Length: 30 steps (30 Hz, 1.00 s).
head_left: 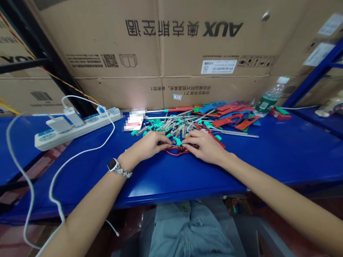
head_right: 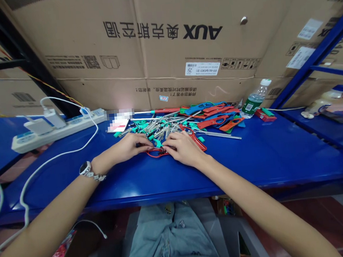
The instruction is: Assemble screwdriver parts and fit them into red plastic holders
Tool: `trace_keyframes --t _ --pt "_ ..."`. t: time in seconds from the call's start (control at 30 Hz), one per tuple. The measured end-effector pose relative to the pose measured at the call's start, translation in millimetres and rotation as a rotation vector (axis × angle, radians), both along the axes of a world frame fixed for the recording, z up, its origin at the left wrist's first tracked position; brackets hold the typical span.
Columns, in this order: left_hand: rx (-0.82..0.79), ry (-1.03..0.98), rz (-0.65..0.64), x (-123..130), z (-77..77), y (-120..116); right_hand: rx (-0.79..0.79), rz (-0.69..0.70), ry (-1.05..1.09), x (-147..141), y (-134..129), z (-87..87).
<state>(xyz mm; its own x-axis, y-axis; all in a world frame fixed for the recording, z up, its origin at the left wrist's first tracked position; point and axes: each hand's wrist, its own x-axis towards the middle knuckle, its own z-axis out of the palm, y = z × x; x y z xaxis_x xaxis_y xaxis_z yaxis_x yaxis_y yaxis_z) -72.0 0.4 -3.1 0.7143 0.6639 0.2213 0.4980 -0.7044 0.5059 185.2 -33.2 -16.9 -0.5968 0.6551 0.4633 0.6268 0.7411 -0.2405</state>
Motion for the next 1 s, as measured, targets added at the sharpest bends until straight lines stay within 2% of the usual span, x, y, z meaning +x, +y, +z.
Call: trace_keyframes --t 0.17,0.27,0.47,0.63,0.77,1.0 --pt "-0.041 -0.083 0.059 0.5 -0.8 -3.5 0.019 0.041 -0.091 -3.8 -0.3 7.0" --pt "0.052 -0.14 0.053 1.1 3.0 -7.2 0.025 0.038 -0.115 -4.7 -0.3 11.3" --pt "0.186 -0.11 -0.036 0.4 6.7 -6.3 0.003 0.035 -0.106 -4.2 -1.6 13.5" --pt "0.163 -0.087 -0.067 -4.3 5.6 -3.4 -0.082 0.015 -0.03 -3.4 -3.0 14.3" --pt "0.133 -0.078 -0.068 -4.1 8.4 -8.1 -0.125 0.019 -0.061 -3.6 -0.6 16.0" --pt "-0.007 -0.108 -0.042 -4.9 14.2 -13.8 -0.181 -0.026 -0.072 -7.4 0.6 14.3"
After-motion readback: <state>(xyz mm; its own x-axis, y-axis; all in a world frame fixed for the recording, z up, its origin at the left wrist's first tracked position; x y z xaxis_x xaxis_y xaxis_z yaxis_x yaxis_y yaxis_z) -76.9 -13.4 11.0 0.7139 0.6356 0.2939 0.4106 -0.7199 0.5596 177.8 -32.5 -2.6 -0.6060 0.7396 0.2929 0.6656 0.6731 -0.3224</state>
